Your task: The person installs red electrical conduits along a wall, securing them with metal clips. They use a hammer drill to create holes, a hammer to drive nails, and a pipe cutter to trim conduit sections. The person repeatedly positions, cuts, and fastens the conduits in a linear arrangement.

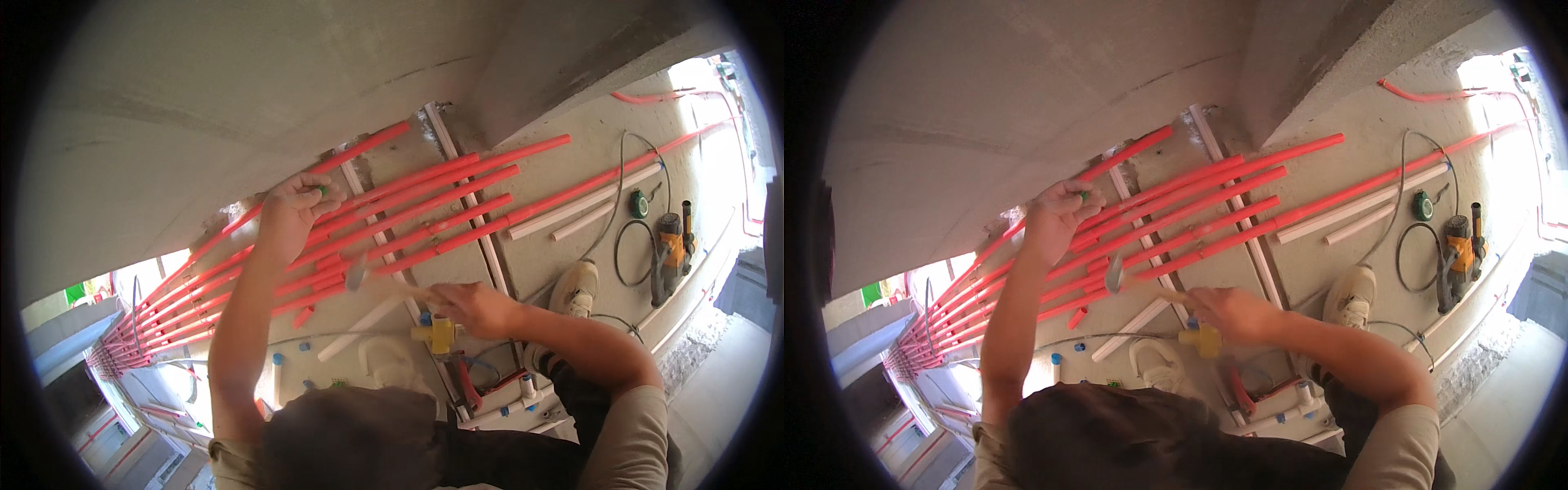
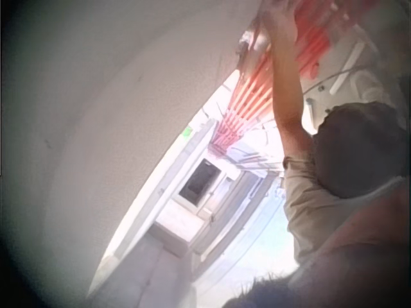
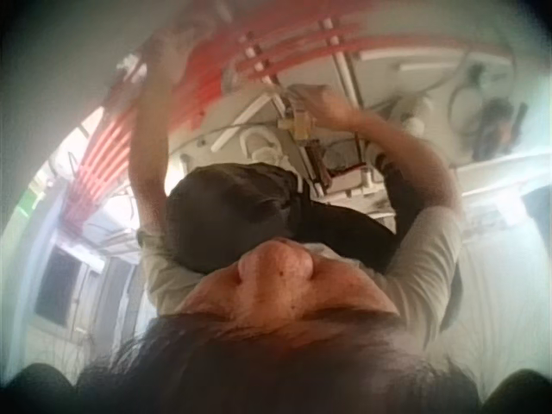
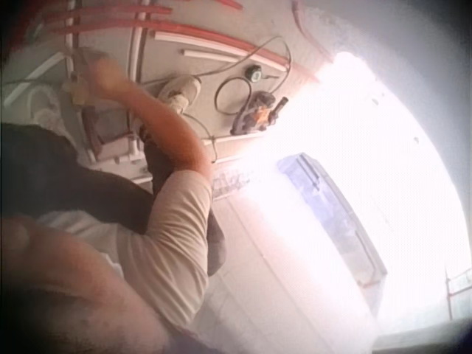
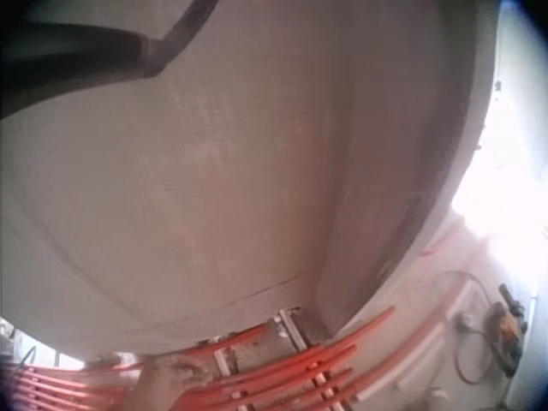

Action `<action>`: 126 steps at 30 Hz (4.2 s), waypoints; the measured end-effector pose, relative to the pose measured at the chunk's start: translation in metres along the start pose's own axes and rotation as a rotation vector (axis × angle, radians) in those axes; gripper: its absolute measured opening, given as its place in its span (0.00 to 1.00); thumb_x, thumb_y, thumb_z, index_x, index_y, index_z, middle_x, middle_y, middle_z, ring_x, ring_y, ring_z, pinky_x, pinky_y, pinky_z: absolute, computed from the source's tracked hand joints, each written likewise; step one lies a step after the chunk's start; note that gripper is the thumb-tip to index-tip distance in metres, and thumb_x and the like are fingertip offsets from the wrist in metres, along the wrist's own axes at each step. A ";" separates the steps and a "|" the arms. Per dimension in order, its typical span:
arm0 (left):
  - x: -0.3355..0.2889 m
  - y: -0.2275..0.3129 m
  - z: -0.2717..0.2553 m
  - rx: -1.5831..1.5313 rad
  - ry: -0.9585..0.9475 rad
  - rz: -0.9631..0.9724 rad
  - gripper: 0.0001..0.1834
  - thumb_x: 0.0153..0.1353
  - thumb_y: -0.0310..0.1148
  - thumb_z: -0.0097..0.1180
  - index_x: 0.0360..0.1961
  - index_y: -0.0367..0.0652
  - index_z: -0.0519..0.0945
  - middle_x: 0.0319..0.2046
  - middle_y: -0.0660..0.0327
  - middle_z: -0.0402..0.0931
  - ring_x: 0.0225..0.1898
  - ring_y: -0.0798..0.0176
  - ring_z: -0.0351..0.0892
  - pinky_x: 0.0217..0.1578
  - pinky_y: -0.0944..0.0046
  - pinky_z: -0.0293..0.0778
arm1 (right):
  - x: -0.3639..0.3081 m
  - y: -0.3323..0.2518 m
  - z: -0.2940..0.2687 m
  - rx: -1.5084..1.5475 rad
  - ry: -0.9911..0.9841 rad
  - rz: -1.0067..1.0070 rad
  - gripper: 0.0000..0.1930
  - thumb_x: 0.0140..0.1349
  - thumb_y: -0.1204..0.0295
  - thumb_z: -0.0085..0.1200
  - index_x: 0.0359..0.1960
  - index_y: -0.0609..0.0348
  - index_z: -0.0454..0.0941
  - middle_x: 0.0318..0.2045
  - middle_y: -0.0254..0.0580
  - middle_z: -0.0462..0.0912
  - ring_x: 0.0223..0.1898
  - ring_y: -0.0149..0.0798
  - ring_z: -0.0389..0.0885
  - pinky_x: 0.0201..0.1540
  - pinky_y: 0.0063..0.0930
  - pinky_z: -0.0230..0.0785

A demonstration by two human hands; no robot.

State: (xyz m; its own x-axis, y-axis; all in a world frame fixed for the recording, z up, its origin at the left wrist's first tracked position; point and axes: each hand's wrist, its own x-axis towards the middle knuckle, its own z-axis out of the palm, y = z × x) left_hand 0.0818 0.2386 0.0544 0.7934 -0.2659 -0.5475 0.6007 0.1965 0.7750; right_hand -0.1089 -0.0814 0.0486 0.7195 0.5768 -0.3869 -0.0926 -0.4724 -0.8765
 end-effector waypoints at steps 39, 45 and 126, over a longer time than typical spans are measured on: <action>0.055 -0.069 -0.025 -0.301 -0.303 -0.003 0.17 0.72 0.22 0.56 0.60 0.34 0.82 0.46 0.57 0.83 0.47 0.61 0.85 0.53 0.60 0.85 | 0.024 0.009 -0.047 -0.246 0.342 0.362 0.24 0.74 0.69 0.55 0.68 0.63 0.68 0.40 0.67 0.84 0.43 0.72 0.82 0.42 0.59 0.74; 0.054 -0.058 -0.013 -0.029 -0.039 -0.111 0.13 0.71 0.17 0.53 0.53 0.35 0.84 0.46 0.57 0.84 0.47 0.61 0.86 0.53 0.60 0.83 | 0.025 0.012 -0.042 -0.253 0.359 0.341 0.21 0.75 0.69 0.53 0.66 0.63 0.68 0.40 0.66 0.85 0.42 0.72 0.83 0.42 0.61 0.75; 0.043 -0.098 0.026 1.161 0.327 0.608 0.10 0.62 0.36 0.65 0.32 0.40 0.86 0.35 0.53 0.86 0.39 0.44 0.86 0.37 0.42 0.80 | 0.034 0.024 -0.052 -0.182 0.346 0.374 0.18 0.74 0.68 0.55 0.61 0.60 0.73 0.33 0.64 0.83 0.38 0.69 0.82 0.37 0.54 0.73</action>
State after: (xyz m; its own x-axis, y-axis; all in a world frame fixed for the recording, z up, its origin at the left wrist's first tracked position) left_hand 0.0546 0.1834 -0.0366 0.9864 -0.1561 0.0519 -0.1522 -0.7461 0.6482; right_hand -0.0511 -0.1081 0.0294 0.8480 0.1084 -0.5188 -0.2872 -0.7287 -0.6217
